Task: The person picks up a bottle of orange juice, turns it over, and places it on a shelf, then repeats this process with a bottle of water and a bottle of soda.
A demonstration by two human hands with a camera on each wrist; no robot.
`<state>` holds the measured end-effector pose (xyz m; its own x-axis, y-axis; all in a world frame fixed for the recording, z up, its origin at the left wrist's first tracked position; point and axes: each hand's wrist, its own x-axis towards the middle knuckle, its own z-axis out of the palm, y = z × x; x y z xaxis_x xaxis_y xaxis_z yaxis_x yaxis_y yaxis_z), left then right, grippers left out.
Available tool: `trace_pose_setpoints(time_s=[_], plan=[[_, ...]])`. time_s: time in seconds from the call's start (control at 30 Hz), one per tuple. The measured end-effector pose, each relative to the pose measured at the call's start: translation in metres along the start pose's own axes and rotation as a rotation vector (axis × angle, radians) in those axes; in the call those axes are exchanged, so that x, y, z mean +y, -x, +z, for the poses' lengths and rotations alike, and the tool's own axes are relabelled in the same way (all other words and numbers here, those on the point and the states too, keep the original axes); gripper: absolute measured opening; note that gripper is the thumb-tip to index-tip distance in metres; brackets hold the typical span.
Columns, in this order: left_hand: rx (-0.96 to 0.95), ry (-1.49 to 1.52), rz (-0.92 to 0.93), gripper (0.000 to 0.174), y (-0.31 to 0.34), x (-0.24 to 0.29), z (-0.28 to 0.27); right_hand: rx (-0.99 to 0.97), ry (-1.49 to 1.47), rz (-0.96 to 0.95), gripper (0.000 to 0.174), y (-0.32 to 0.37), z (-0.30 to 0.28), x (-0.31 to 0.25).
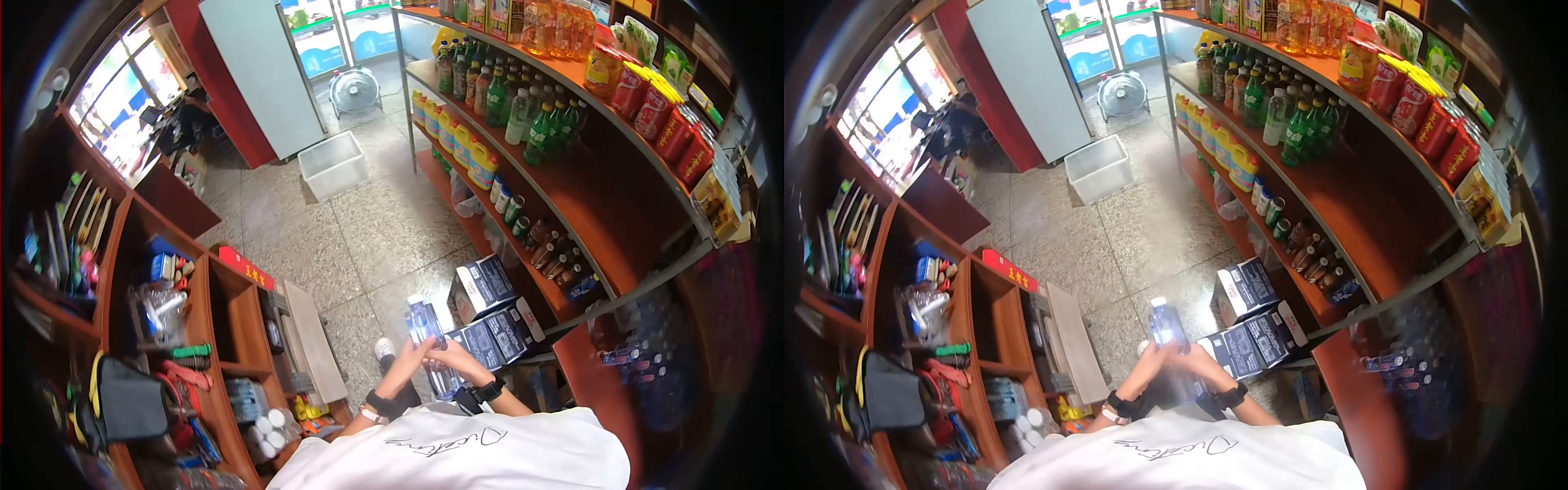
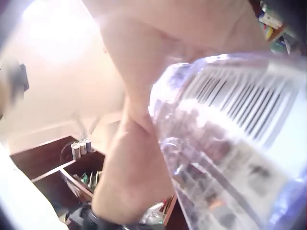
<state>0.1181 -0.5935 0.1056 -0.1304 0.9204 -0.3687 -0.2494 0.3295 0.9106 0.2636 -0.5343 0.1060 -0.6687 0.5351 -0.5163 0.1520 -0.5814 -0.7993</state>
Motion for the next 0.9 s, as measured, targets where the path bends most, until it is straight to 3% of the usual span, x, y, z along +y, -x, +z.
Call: trace_pose_setpoints(time_s=[0.2,0.27,0.33,0.4,0.43,0.5,0.73,0.9], plan=[[-0.074,-0.029,-0.024,0.052,-0.075,0.023,-0.091,0.024,-0.056,-0.11,0.027,-0.088,0.048,-0.047],[-0.063,0.012,0.098,0.048,-0.095,0.049,-0.117,0.077,0.034,-0.246,0.03,-0.118,0.07,-0.073],[-0.045,0.058,0.099,0.048,-0.111,0.073,-0.145,0.107,0.085,-0.248,0.038,-0.147,0.087,-0.097],[-0.037,-0.051,0.32,0.047,-0.125,0.093,-0.173,0.159,0.229,-0.401,0.048,-0.177,0.103,-0.108],[-0.022,-0.035,0.283,0.047,-0.126,0.106,-0.185,0.183,0.251,-0.419,0.058,-0.195,0.106,-0.107],[-0.027,-0.046,0.294,0.05,-0.133,0.122,-0.206,0.183,0.269,-0.431,0.06,-0.219,0.117,-0.113],[-0.073,-0.328,0.244,0.06,-0.152,0.149,-0.238,0.167,0.297,-0.476,0.071,-0.251,0.126,-0.132],[-0.139,-0.299,0.278,0.06,-0.184,0.143,-0.234,0.238,0.266,-0.535,0.067,-0.262,0.107,-0.136]])
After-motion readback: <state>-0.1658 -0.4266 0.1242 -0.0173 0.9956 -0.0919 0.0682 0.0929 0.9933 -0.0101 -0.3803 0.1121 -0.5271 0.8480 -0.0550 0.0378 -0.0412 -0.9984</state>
